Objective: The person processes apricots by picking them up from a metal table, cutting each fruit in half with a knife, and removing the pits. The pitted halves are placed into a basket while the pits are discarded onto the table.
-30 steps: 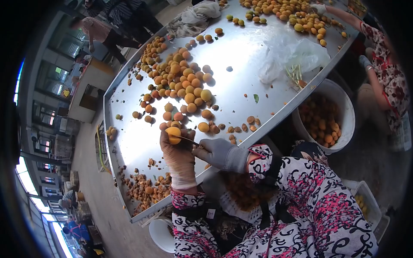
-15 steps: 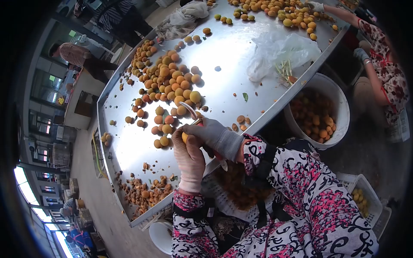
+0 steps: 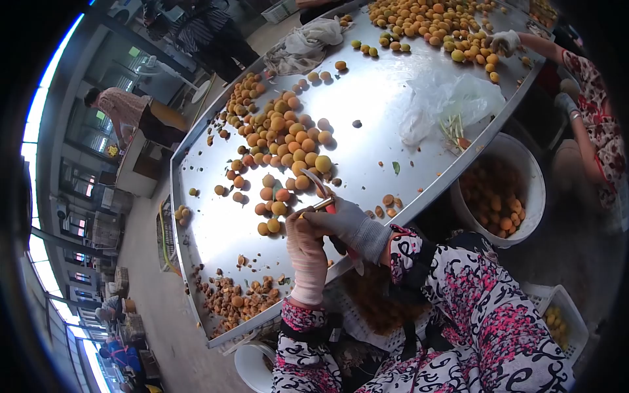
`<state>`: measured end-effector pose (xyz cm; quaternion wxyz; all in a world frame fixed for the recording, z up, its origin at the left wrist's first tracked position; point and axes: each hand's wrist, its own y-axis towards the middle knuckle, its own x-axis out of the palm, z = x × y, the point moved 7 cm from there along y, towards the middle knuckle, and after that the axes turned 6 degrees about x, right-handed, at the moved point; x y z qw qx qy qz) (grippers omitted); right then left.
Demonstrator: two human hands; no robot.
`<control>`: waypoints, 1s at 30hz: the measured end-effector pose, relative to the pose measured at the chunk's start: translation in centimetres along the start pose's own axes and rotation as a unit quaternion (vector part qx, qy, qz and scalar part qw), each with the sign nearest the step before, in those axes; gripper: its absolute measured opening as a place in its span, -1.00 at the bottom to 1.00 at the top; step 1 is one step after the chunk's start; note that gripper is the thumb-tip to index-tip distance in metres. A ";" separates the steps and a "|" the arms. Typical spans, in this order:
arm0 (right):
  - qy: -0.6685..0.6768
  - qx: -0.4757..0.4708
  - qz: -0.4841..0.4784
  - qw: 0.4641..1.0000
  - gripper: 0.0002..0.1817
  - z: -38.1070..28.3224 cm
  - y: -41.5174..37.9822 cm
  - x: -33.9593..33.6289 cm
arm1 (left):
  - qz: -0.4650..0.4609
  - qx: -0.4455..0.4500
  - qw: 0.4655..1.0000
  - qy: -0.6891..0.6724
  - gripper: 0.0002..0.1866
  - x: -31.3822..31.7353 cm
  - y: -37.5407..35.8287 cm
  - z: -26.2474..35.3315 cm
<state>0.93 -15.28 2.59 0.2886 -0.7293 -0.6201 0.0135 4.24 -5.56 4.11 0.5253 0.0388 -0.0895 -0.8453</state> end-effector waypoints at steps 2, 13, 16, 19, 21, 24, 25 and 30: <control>0.025 -0.009 -0.038 0.999 -0.51 0.0 -0.3 0.4 | 0.036 -0.051 0.993 -0.102 -0.52 -0.4 0.6 -0.4; -0.407 0.006 -0.274 0.871 -0.49 1.4 -3.2 3.1 | -0.087 -0.173 0.847 -0.494 -0.44 -2.5 1.0 -3.1; -0.309 0.011 -0.183 0.933 -0.63 -1.0 -2.6 1.3 | -0.047 -0.199 0.873 -0.442 -0.49 -2.3 0.6 -3.7; -0.029 -0.034 -0.084 0.995 -0.72 -4.0 -1.9 -0.4 | -0.078 -0.234 0.870 -0.428 -0.48 -0.8 -0.3 -3.3; 0.020 -0.039 -0.056 0.997 -0.71 -4.9 -2.0 -0.6 | -0.095 -0.261 0.858 -0.432 -0.49 0.0 -0.5 -3.9; 0.150 -0.146 -0.030 0.977 -0.71 -6.2 -2.0 -1.5 | -0.093 -0.293 0.855 -0.417 -0.51 1.6 -1.3 -4.3; 0.152 -0.144 -0.025 0.977 -0.71 -6.1 -1.9 -1.7 | -0.075 -0.299 0.864 -0.397 -0.53 2.0 -1.5 -4.3; 0.214 -0.211 -0.010 0.954 -0.75 -7.8 -3.1 -1.4 | -0.057 -0.349 0.831 -0.429 -0.57 3.5 -2.8 -5.9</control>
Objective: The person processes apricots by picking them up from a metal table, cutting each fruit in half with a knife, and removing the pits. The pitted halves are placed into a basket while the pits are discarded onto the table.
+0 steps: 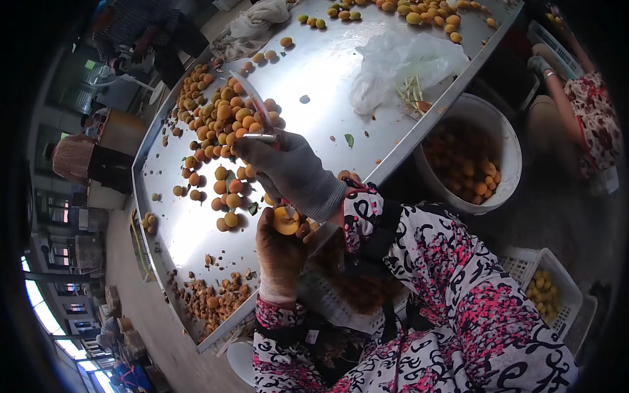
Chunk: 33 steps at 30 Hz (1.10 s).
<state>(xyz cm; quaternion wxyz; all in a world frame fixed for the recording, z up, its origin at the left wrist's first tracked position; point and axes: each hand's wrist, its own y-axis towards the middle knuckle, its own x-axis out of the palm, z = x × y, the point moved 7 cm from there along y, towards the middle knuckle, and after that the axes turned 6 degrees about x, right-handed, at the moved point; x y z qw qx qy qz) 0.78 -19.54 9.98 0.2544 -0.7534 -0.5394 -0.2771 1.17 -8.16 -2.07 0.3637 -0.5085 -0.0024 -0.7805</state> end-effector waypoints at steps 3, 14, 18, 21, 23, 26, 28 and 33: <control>-0.010 -0.030 -0.010 0.999 -0.78 0.2 -0.3 0.2 | -0.023 -0.018 0.999 -0.034 -0.58 0.6 -0.1 -0.5; -0.255 -0.189 -0.013 0.948 -0.76 1.9 -0.6 -0.1 | -0.141 -0.018 0.988 -0.067 -0.59 1.0 -0.9 -2.1; -0.183 -0.041 0.044 0.981 -0.81 2.0 -0.7 -0.3 | -0.007 -0.021 1.000 -0.010 -0.57 3.4 -2.3 -0.2; -0.221 -0.063 0.050 0.972 -0.80 2.2 -0.2 -1.4 | 0.006 -0.015 0.994 0.107 -0.55 -0.7 -0.5 0.6; -0.297 -0.039 0.073 0.951 -0.79 3.3 0.6 -2.1 | 0.016 0.201 0.973 0.114 -0.53 -0.7 0.0 4.3; -0.305 0.067 0.062 0.948 -0.67 6.6 0.8 -2.7 | 0.017 0.300 0.949 0.096 -0.53 -0.1 -0.7 6.7; -0.305 0.101 0.025 0.947 -0.62 8.5 0.4 -2.6 | 0.015 0.329 0.937 0.112 -0.53 0.9 -1.4 7.1; -0.311 0.027 0.041 0.949 -0.63 8.9 1.0 -3.6 | -0.012 0.271 0.935 0.230 -0.50 2.4 -1.8 6.1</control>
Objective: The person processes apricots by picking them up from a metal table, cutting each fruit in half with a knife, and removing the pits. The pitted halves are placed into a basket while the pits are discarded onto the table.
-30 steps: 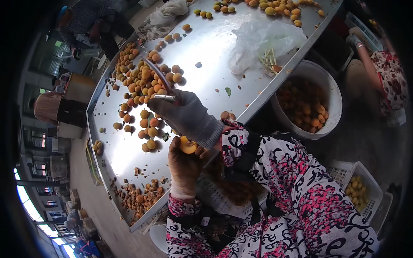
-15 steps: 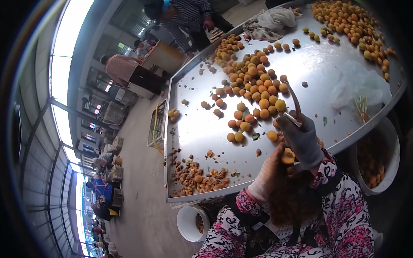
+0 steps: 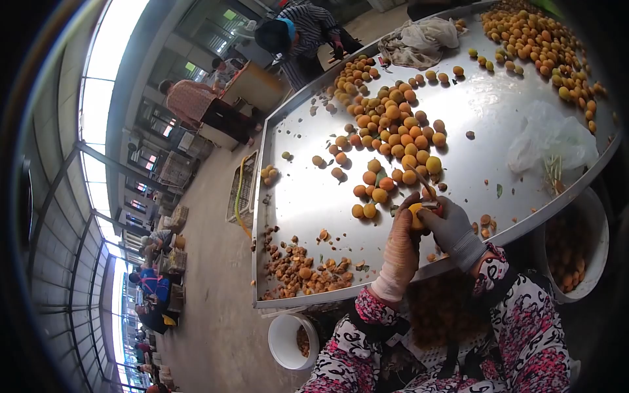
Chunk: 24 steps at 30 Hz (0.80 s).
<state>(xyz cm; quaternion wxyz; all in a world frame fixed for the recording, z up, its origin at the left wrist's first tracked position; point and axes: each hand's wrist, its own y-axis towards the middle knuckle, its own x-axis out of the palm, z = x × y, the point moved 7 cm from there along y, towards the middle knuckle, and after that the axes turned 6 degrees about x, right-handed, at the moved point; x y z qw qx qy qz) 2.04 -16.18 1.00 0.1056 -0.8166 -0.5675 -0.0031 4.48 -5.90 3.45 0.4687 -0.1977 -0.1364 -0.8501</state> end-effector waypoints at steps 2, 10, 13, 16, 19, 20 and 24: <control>-0.002 -0.018 0.009 1.000 -0.62 -0.9 0.5 -0.3 | 0.009 0.005 1.000 -0.012 -0.49 -0.3 0.2 0.1; -0.193 -0.063 -0.140 0.969 -0.67 -3.1 -0.9 0.8 | 0.007 -0.206 0.974 -0.088 -0.57 -1.0 -1.0 -1.2; -0.027 0.037 -0.053 0.998 -0.63 -4.6 -0.4 -0.8 | -0.014 -0.213 0.968 -0.134 -0.49 -0.9 -1.0 -2.3; 0.174 0.027 -0.063 0.982 -0.78 -8.3 -1.5 -2.4 | -0.024 -0.234 0.948 -0.213 -0.43 0.7 -1.1 -3.2; 0.301 -0.020 -0.074 0.951 -0.71 -8.8 -1.3 -2.8 | -0.029 -0.248 0.942 -0.226 -0.46 1.2 -1.6 -4.2; 0.302 -0.018 -0.068 0.951 -0.71 -8.7 -1.3 -2.7 | -0.020 -0.258 0.940 -0.223 -0.48 1.4 -1.8 -4.4; 0.303 -0.036 -0.048 0.951 -0.67 -9.0 -1.6 -2.5 | -0.031 -0.281 0.933 -0.224 -0.53 2.1 -2.5 -5.0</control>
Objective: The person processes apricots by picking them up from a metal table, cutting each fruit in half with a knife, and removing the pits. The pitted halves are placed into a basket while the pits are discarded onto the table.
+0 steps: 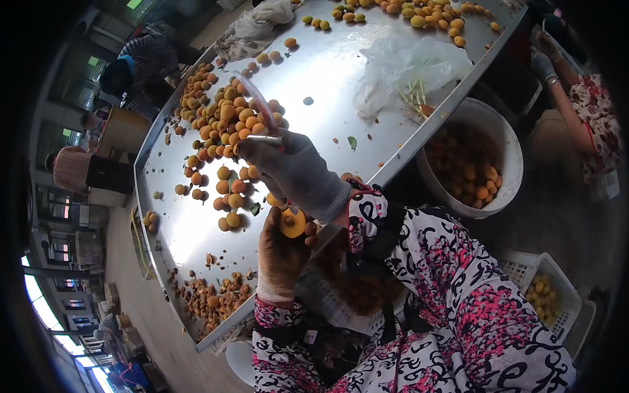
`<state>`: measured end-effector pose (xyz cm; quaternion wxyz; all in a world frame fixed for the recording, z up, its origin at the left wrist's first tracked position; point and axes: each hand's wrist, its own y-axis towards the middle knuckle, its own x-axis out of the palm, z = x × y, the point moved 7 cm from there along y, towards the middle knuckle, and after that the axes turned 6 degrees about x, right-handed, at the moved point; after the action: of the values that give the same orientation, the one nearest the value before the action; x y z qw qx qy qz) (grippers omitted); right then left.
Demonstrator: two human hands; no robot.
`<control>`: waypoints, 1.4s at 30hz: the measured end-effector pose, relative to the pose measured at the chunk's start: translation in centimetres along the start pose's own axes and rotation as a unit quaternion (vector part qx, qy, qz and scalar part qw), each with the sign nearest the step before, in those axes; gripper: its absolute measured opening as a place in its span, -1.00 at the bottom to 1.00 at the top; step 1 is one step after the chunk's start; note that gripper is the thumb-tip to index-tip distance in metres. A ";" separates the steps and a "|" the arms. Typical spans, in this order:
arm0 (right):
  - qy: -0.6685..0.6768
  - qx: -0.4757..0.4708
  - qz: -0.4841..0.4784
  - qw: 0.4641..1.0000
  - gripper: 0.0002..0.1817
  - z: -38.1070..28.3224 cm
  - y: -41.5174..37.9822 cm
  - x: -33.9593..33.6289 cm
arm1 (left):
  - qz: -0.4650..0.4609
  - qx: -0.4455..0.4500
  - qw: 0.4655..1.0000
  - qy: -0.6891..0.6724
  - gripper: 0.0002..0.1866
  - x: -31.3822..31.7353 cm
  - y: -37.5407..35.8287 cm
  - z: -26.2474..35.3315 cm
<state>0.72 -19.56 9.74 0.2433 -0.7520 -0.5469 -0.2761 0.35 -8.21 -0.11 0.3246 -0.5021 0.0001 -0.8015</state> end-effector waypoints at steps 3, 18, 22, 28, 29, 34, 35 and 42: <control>-0.025 -0.047 0.000 0.999 -0.75 -0.8 -0.6 0.9 | -0.014 -0.012 1.000 0.018 -0.53 -0.3 0.2 -0.5; -0.269 -0.228 -0.071 0.933 -0.70 1.8 -0.8 2.2 | -0.026 0.181 0.907 0.380 -0.39 -2.2 -0.6 0.7; -0.235 -0.161 -0.064 0.956 -0.73 2.1 -0.8 1.8 | -0.003 0.162 0.944 0.288 -0.39 -1.8 -0.3 0.8; 0.099 0.041 -0.022 0.994 -0.66 2.9 1.0 -1.6 | 0.003 0.161 0.971 0.175 -0.66 -0.5 -0.9 1.2; 0.078 0.019 0.068 0.994 -0.57 2.6 1.3 -1.9 | -0.021 0.069 0.991 0.113 -0.70 0.1 -0.6 0.5; 0.148 0.036 0.018 0.988 -0.59 3.4 1.5 -2.8 | 0.037 -0.001 0.995 0.095 -0.63 0.8 -1.3 0.0; 0.171 0.041 -0.046 0.983 -0.61 3.1 1.3 -1.9 | 0.033 0.007 0.991 0.126 -0.61 1.1 -1.5 0.4; -0.231 -0.354 -0.010 0.906 -0.72 1.4 -1.1 2.0 | -0.058 0.344 0.538 0.767 -0.58 0.5 -0.7 2.4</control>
<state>0.42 -16.95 10.12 -0.1745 -0.8260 -0.4616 -0.2722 1.78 -7.16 1.67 0.3013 0.4564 -0.0557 -0.8353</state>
